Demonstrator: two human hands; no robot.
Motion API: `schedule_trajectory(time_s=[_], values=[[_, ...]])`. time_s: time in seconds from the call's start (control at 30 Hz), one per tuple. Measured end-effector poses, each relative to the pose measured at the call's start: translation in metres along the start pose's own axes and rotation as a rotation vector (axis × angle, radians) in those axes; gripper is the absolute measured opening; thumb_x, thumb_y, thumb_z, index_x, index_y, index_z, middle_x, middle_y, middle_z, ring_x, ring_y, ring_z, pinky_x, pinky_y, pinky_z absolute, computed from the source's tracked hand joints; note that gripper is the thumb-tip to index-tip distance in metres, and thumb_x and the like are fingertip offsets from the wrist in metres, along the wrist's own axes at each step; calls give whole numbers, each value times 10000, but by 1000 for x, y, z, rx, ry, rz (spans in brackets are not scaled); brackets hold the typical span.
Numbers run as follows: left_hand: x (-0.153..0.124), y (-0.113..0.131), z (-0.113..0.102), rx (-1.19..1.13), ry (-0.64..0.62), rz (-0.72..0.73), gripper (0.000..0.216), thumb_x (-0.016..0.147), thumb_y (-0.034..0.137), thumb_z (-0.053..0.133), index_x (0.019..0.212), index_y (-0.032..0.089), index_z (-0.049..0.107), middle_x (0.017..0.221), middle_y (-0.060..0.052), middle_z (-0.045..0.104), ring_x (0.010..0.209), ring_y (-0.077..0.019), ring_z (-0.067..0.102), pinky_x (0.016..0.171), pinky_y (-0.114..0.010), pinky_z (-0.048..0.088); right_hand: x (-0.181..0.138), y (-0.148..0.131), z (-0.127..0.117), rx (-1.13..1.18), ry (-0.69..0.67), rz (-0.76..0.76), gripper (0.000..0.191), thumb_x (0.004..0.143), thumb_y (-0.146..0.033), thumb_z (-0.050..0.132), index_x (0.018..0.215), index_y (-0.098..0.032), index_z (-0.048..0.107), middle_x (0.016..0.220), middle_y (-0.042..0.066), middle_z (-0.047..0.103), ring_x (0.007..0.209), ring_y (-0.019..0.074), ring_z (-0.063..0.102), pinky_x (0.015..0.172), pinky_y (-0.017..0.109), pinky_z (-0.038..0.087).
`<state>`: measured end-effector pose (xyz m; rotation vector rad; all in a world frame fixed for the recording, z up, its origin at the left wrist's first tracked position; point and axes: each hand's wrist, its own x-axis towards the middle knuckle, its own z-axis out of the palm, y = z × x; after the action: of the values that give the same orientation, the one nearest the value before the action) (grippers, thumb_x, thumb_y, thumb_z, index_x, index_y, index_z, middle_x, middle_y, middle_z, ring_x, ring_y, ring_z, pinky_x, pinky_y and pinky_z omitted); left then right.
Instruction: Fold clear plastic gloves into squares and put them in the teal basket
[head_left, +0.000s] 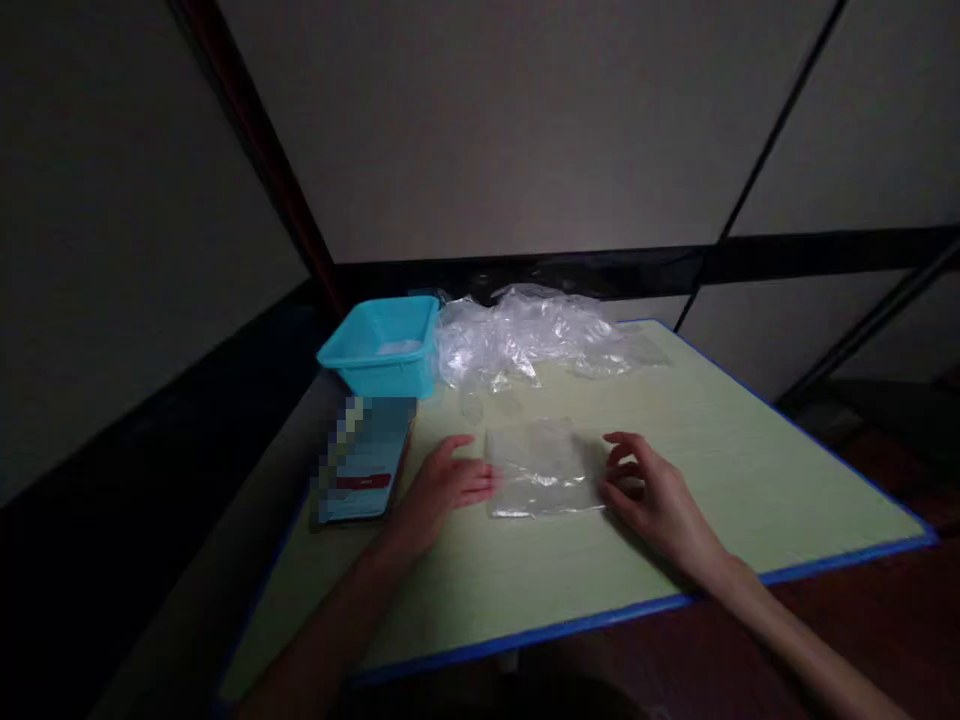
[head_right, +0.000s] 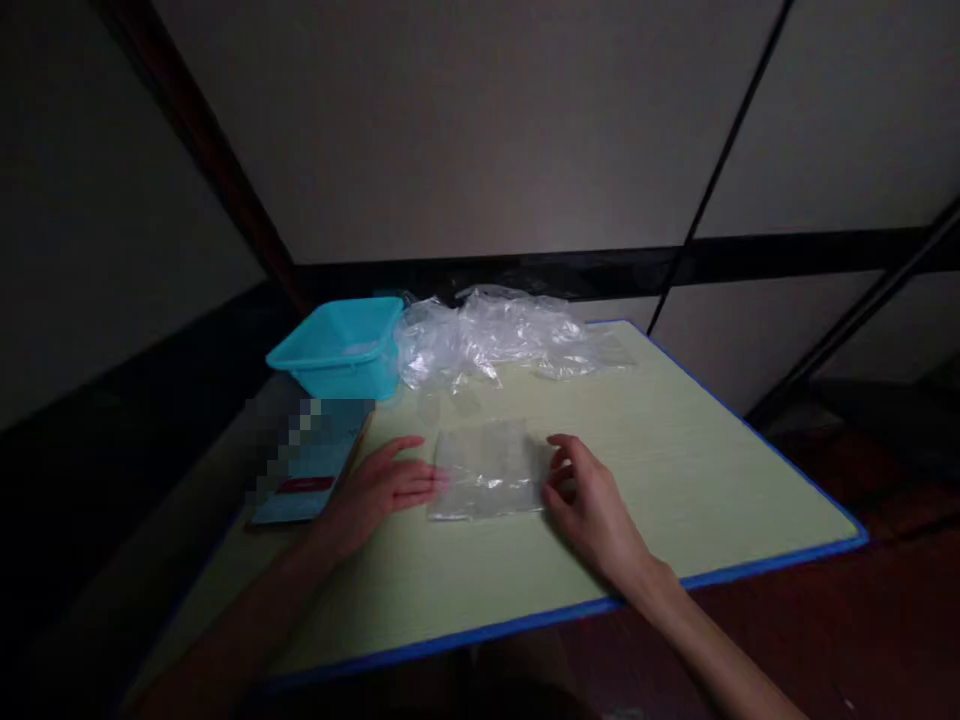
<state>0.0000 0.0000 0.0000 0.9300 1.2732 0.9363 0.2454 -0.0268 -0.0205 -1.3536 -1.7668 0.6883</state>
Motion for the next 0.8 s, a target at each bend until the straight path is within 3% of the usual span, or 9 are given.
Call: schedule_trajectory(time_s=[0.2,0.33,0.5,0.8], values=[[-3,3,4,20,-20,44,410,713,192,587,1074,150,397,756,-52,677,727,-196,671,720,-338,515,-2,0,-1,59,3,33,343,777,-233,498,1100,-191,393,952,76,497,746,169,597,584,300,536],[-5,-2,4,179,71,193,496,630,203,612,1066,148,381,741,0,625,638,-162,644,636,-295,511,-3,5,0,63,37,25,348,769,-238,519,1092,-193,398,1008,99,487,816,195,584,608,326,544],[-19,-19,9,461,187,405,556,642,186,563,1157,164,354,873,1,530,546,-96,563,524,-240,473,-8,3,-1,-51,76,-49,360,762,-186,509,1107,-199,407,1062,102,448,887,206,544,638,332,532],[-33,-33,25,596,242,431,653,675,52,519,1261,205,273,979,-9,513,531,-60,501,566,-230,462,-13,-2,1,-150,59,-115,411,760,-124,487,1157,-185,400,1055,105,427,912,205,506,620,292,526]])
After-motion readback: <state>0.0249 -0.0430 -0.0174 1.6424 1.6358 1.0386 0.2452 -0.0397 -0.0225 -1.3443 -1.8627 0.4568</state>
